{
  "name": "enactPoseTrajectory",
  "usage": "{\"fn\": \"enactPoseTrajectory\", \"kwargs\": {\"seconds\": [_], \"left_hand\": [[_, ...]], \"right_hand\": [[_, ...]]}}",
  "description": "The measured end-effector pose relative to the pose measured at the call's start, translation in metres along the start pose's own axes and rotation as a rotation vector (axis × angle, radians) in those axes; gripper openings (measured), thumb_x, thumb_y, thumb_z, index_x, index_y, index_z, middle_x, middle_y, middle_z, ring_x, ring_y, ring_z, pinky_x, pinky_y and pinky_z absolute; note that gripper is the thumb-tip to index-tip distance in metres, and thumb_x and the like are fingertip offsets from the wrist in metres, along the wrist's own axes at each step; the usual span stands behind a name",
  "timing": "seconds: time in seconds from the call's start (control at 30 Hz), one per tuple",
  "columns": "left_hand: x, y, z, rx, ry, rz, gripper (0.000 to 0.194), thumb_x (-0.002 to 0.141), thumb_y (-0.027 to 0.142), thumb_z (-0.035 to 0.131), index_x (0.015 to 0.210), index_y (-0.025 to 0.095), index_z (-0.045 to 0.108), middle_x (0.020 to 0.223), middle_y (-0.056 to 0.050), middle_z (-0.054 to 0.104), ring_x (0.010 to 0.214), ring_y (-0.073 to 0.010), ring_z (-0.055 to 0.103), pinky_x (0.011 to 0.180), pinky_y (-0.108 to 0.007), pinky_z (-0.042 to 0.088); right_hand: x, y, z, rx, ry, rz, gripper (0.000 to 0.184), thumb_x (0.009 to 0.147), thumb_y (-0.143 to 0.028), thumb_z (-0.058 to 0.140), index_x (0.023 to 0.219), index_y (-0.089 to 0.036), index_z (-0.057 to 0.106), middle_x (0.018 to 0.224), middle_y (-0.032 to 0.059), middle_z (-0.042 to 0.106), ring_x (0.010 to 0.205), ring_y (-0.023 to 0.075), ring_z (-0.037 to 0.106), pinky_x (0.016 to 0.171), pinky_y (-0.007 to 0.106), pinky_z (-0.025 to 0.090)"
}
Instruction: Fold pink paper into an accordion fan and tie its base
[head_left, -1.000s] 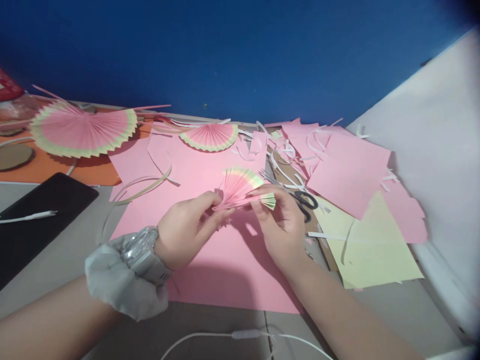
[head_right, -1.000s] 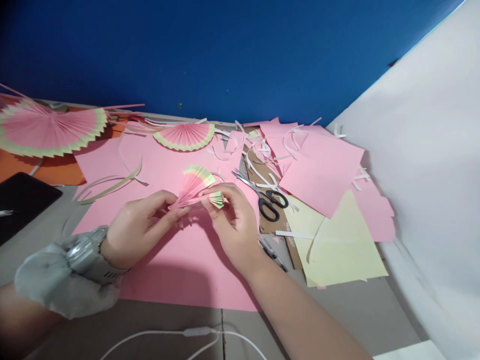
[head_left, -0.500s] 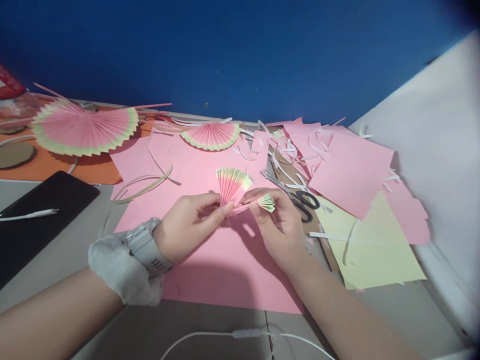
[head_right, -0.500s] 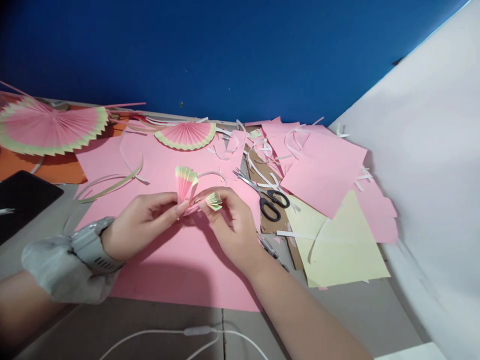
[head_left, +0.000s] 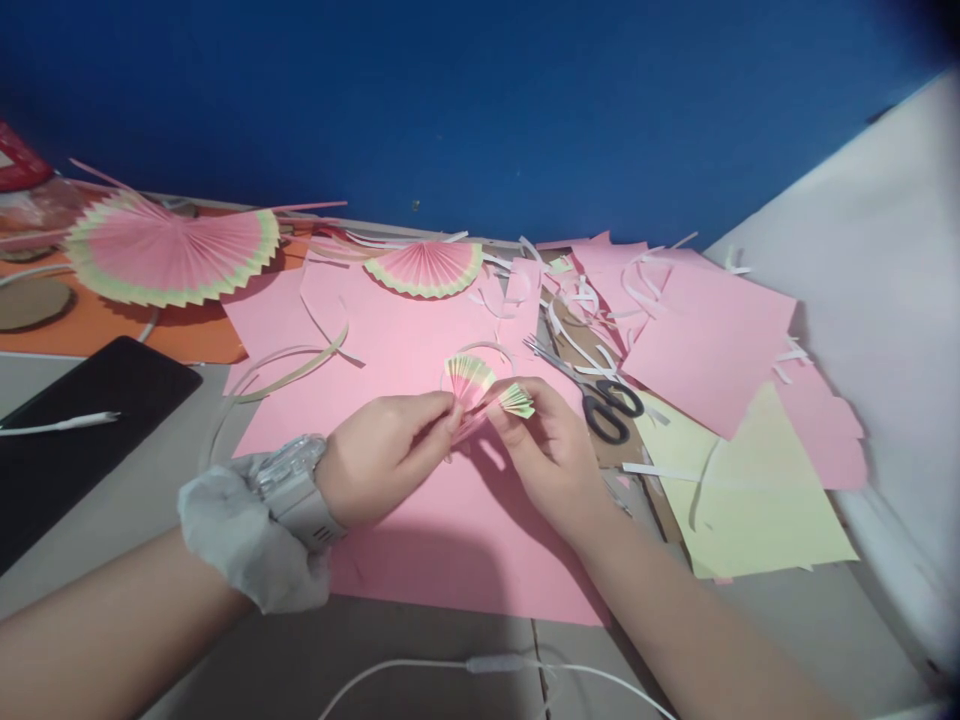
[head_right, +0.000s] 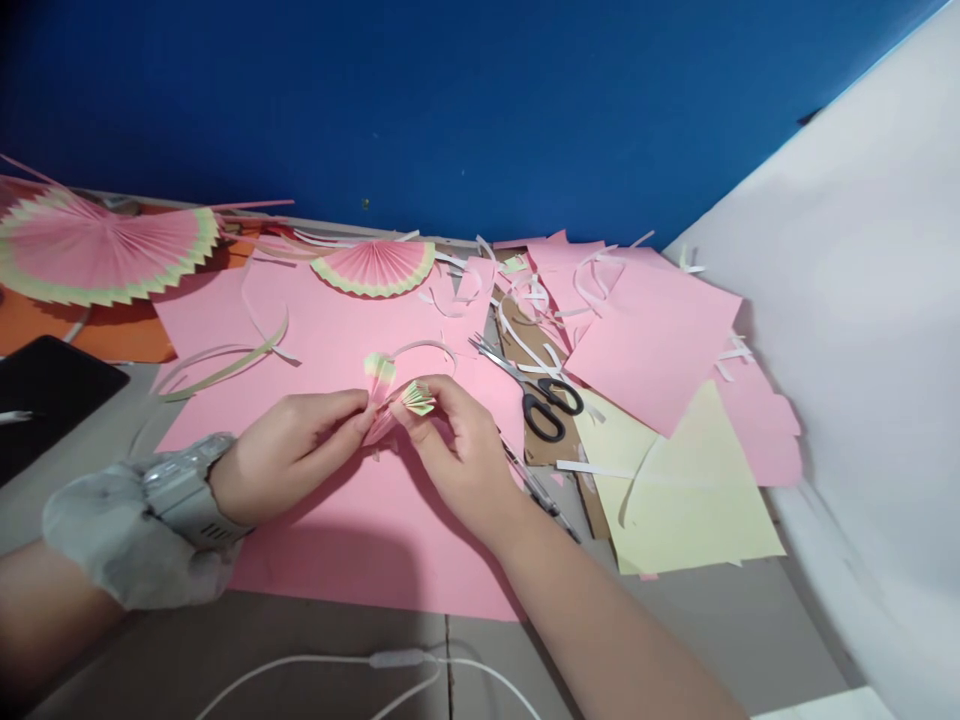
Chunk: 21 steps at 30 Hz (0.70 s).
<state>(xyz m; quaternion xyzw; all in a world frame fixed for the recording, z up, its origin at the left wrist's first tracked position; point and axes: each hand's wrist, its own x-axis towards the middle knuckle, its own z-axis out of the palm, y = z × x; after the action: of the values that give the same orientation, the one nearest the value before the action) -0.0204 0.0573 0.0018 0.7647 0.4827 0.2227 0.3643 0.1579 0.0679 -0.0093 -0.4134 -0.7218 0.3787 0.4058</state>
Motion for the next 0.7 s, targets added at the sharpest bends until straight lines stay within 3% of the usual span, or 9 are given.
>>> {"fn": "enactPoseTrajectory", "kwargs": {"seconds": [0.27, 0.47, 0.7], "left_hand": [[-0.0006, -0.0004, -0.0007, -0.062, 0.014, 0.009, 0.030, 0.094, 0.026, 0.032, 0.068, 0.019, 0.046, 0.064, 0.002, 0.056, 0.060, -0.0122, 0.052, 0.061, -0.024, 0.038], [0.0012, -0.0016, 0.0024, -0.510, -0.083, -0.067, 0.033, 0.096, 0.033, 0.030, 0.072, 0.018, 0.047, 0.062, 0.000, 0.061, 0.060, -0.0122, 0.061, 0.064, -0.024, 0.049], [0.0029, -0.0036, 0.0037, -0.636, -0.015, -0.161, 0.032, 0.095, 0.034, 0.034, 0.076, 0.016, 0.051, 0.058, 0.000, 0.063, 0.056, -0.0127, 0.063, 0.059, -0.025, 0.052]], "right_hand": [[0.0020, 0.0006, -0.0006, -0.023, -0.020, -0.064, 0.004, 0.090, -0.022, 0.053, 0.089, -0.025, 0.056, 0.089, 0.0014, 0.058, 0.086, 0.0170, 0.056, 0.077, 0.033, 0.047], [0.0025, 0.0023, -0.0001, 0.037, 0.010, -0.118, 0.008, 0.086, -0.017, 0.058, 0.089, -0.024, 0.056, 0.087, 0.0010, 0.058, 0.085, 0.0160, 0.057, 0.076, 0.031, 0.047], [-0.0035, 0.0005, 0.0010, 0.087, -0.002, -0.183, 0.019, 0.086, -0.010, 0.055, 0.096, -0.026, 0.059, 0.093, 0.0016, 0.066, 0.091, 0.0174, 0.062, 0.083, 0.036, 0.049]]}}
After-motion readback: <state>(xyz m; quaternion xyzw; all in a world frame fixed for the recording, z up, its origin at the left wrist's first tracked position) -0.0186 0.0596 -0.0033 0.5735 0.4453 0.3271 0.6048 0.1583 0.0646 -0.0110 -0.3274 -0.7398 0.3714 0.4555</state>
